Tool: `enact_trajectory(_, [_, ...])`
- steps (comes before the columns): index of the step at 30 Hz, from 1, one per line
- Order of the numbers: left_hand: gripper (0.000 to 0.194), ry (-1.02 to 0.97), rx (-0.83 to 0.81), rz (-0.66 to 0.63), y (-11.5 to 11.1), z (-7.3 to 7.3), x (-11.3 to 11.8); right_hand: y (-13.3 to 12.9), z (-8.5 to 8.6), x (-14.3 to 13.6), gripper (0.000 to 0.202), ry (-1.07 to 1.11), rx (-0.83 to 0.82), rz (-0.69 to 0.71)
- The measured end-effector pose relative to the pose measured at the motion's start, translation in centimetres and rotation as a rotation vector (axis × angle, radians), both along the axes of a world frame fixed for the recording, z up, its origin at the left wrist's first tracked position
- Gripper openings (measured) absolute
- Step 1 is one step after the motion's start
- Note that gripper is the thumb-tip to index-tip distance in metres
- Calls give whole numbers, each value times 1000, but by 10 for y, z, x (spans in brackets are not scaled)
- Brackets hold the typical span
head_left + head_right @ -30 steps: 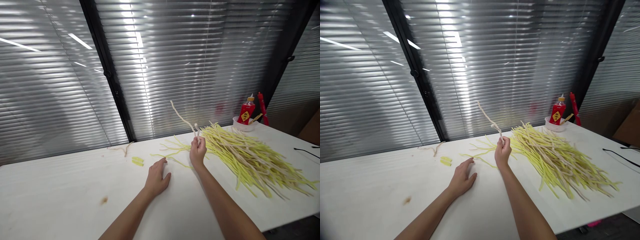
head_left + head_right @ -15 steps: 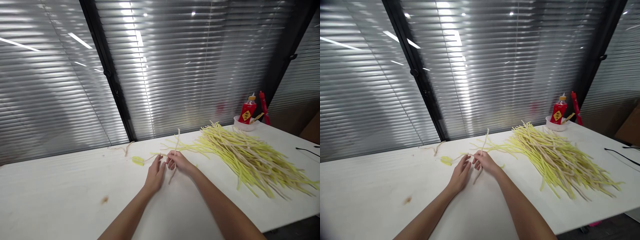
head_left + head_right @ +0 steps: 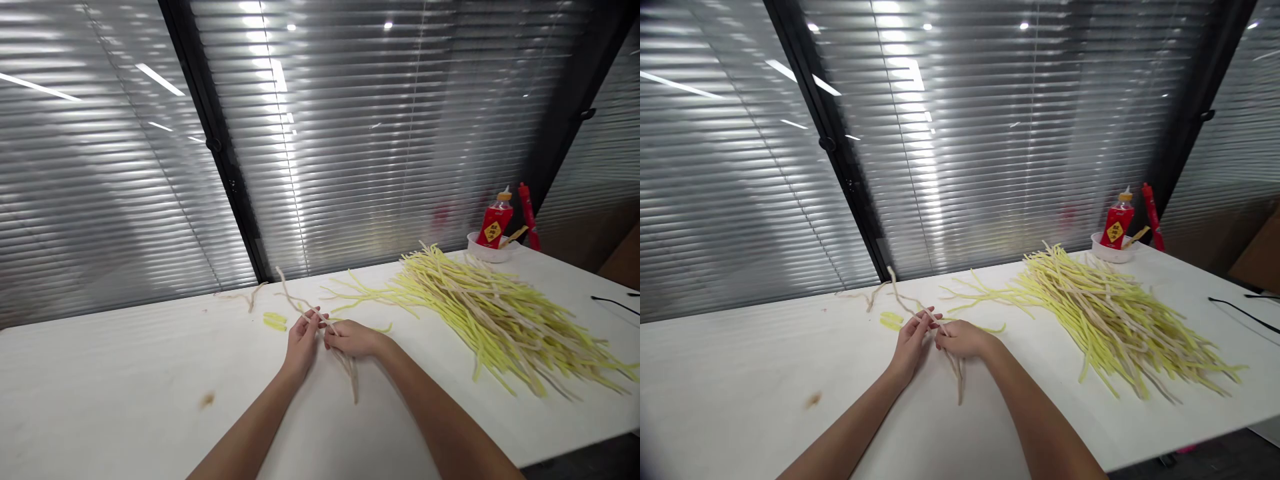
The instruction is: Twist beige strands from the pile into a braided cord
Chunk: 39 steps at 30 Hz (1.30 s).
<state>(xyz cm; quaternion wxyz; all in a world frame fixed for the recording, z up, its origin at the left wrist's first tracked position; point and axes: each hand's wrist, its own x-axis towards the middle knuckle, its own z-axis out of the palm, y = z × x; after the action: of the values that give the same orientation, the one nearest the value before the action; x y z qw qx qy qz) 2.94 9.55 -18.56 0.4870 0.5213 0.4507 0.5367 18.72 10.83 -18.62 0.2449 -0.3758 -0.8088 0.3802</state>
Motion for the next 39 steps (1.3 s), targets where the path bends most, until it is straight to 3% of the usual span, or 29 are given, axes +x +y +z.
enact_trajectory(4, [44, -34, -30, -33, -1, 1, -1, -5, 4, -6, 30, -56, 119, -18])
enact_trajectory(8, [39, -207, -75, -34, 0, -1, -1, -12, 11, -10, 29, -92, 142, -85])
enact_trajectory(12, [38, -338, -102, 113, 0, 1, -2, -13, 15, -9, 29, -121, 207, -267])
enact_trajectory(16, [39, -391, -117, 206, 2, 2, -3, -8, 13, -1, 26, -318, 332, -493])
enact_trajectory(22, [41, -395, -105, 214, 3, 1, -3, -1, 6, 5, 23, -608, 354, -441])
enact_trajectory(28, [43, -394, -113, 224, 3, 1, -3, 4, 9, 11, 24, -642, 473, -481])
enact_trajectory(34, [39, -320, -89, 142, 4, -3, -3, 13, 10, 34, 34, -598, 605, -670])
enact_trajectory(39, [41, -161, -97, 14, 4, -5, -3, 17, 7, 48, 32, -573, 556, -967])
